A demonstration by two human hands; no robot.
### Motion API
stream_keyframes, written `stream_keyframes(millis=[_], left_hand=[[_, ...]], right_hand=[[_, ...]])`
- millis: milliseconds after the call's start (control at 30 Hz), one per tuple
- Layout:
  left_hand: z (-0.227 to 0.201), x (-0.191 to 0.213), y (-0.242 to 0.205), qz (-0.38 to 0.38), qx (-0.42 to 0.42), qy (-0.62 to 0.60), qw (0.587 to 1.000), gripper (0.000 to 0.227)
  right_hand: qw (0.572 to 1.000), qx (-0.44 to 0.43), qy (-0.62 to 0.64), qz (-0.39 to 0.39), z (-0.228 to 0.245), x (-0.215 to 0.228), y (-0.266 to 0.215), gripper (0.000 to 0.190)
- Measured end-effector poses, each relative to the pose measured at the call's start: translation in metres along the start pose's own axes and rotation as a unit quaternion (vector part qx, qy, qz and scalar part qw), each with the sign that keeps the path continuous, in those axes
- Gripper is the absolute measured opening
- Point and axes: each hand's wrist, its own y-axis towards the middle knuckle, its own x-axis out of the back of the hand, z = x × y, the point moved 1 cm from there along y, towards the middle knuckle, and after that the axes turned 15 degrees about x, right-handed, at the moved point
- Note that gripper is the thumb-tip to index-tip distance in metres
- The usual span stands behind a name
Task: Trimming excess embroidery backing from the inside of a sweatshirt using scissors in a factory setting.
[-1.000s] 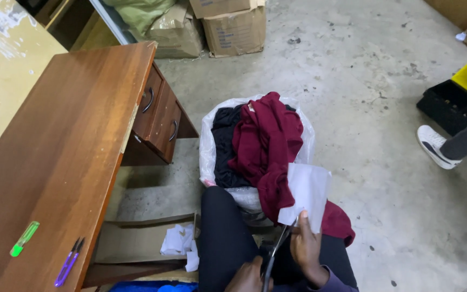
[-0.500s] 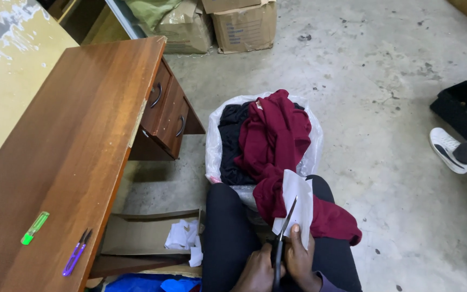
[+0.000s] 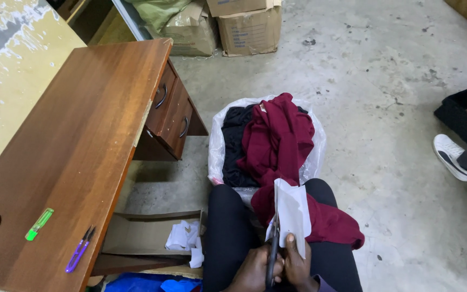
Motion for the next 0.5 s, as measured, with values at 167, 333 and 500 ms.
stream_keyframes(millis=[167,333,500], left_hand=[[0.016,0.013,0.006,-0.026,0.073,-0.007,0.997,0.011],[0.071,0.027,0.028,-0.262,-0.039,0.408,0.874,0.026],[0.081,0.03,0.04,-0.369,-0.129,0.54,0.746,0.025]], right_hand=[[0.996,-0.027,0.074,0.038,0.044,-0.007,0.034,0.047],[0.79,-0.291,0.517,0.155,0.001,0.061,0.087,0.091],[0.902,-0.221,0.27,0.254,0.068,0.078,0.129,0.079]])
